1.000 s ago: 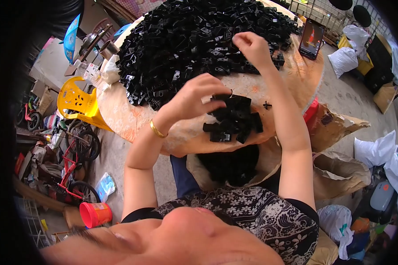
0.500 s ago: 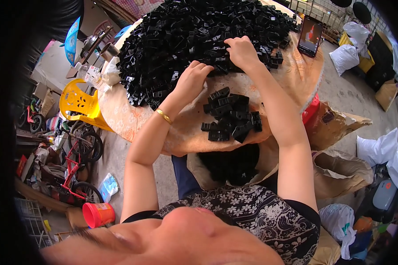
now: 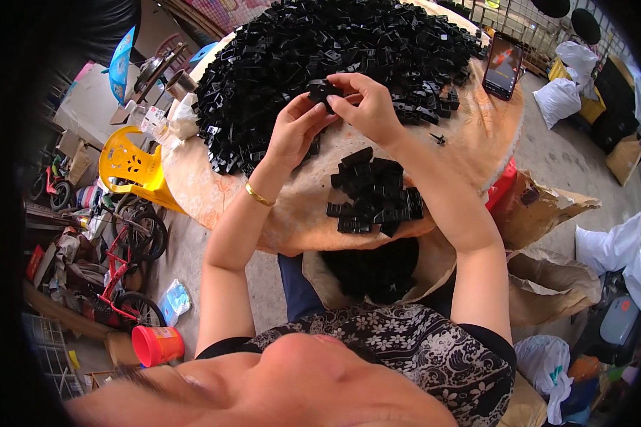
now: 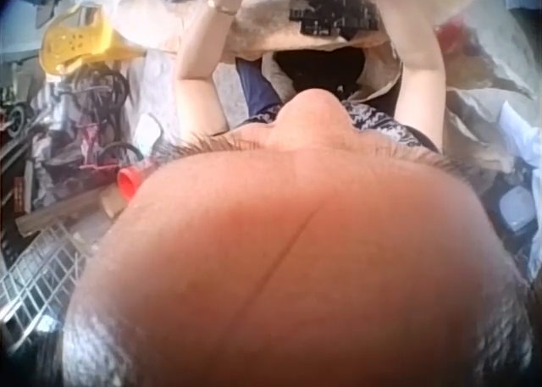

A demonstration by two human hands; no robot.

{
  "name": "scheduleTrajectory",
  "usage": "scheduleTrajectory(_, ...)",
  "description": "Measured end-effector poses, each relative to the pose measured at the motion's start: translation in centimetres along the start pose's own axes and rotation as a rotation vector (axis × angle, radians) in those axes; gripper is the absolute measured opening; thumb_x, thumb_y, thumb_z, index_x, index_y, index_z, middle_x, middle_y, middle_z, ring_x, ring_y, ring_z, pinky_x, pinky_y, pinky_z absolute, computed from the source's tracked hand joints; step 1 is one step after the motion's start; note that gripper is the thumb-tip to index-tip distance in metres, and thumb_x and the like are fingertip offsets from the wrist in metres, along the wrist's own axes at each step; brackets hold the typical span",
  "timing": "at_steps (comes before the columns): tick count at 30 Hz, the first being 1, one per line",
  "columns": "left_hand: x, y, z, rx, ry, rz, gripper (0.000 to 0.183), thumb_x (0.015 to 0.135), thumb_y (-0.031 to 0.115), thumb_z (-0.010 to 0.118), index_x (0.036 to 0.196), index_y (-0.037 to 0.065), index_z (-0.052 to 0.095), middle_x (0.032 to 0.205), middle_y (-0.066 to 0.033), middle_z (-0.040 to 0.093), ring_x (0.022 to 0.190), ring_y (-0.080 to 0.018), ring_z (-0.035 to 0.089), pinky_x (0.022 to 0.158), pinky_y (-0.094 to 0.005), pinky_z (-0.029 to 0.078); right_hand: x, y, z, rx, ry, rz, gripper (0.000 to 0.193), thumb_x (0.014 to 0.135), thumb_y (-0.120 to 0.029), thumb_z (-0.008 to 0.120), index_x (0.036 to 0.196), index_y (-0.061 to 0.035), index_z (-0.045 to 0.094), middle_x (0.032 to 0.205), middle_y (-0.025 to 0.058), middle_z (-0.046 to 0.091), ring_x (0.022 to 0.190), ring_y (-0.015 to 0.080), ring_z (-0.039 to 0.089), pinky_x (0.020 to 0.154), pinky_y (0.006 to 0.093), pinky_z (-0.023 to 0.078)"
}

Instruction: The person assembles plastic components by picking pieces from the pile, fitting parts together by hand, and placing the assembled components onto the table.

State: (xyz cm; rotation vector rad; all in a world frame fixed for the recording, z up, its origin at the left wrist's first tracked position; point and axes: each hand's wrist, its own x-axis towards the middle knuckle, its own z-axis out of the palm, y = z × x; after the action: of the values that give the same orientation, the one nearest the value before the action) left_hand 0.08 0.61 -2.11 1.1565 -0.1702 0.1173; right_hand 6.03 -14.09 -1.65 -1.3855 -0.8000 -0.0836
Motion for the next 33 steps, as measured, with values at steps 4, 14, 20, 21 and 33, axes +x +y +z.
scheduleTrajectory(4,0.2,0.2,-0.3,-0.008,0.047,0.059,0.023,0.084,0.005,0.058,0.105,-0.002,0.052,0.097,-0.0084,0.059,0.084,-0.0163,0.06,0.078,-0.0274,0.051,0.1,-0.3,-0.4,-0.002,-0.024,0.03,0.029,0.077,-0.007,0.063,0.105,0.0008,0.059,0.095,0.0079,0.063,0.079,0.0112,0.06,0.07,0.0235,0.05)
scheduleTrajectory(14,-0.3,0.6,0.1,-0.035,0.124,0.032,0.028,0.085,0.004,0.057,0.112,0.0,0.054,0.103,-0.0067,0.059,0.092,-0.0143,0.058,0.081,-0.0264,0.05,-0.3,0.2,0.3,-0.486,-0.022,-0.395,0.031,0.067,-0.006,0.071,0.096,-0.0052,0.06,0.087,0.0065,0.06,0.08,0.0195,0.059,0.068,0.0285,0.049)
scheduleTrajectory(20,-0.8,1.7,0.9,0.045,0.074,0.127,0.029,0.083,0.006,0.06,0.111,0.001,0.055,0.094,-0.0026,0.06,0.083,-0.0083,0.057,0.073,-0.0201,0.047,-0.3,-0.8,0.8,-0.195,0.015,-0.173,0.037,0.067,-0.007,0.074,0.101,-0.006,0.059,0.097,0.0052,0.058,0.095,0.0179,0.056,0.075,0.0307,0.048)
scheduleTrajectory(21,-0.9,1.7,1.1,0.108,0.074,0.151,0.028,0.083,0.004,0.06,0.11,0.001,0.056,0.091,-0.0027,0.061,0.082,-0.0073,0.056,0.073,-0.0193,0.046,0.1,-0.5,0.5,-0.015,-0.076,-0.066,0.039,0.068,-0.008,0.074,0.104,-0.0045,0.058,0.1,0.0053,0.059,0.096,0.0165,0.056,0.077,0.0302,0.048)
scheduleTrajectory(33,-4.0,1.8,4.7,1.269,-0.511,0.737,0.056,0.067,0.025,0.074,0.116,0.007,0.053,0.073,-0.0057,0.059,0.062,-0.0222,0.055,0.061,-0.0303,0.047,2.9,1.9,-9.3,-0.481,-0.014,0.006,0.036,0.08,-0.025,0.064,0.107,-0.0031,0.059,0.096,0.0076,0.063,0.084,0.0133,0.06,0.072,0.0266,0.05)
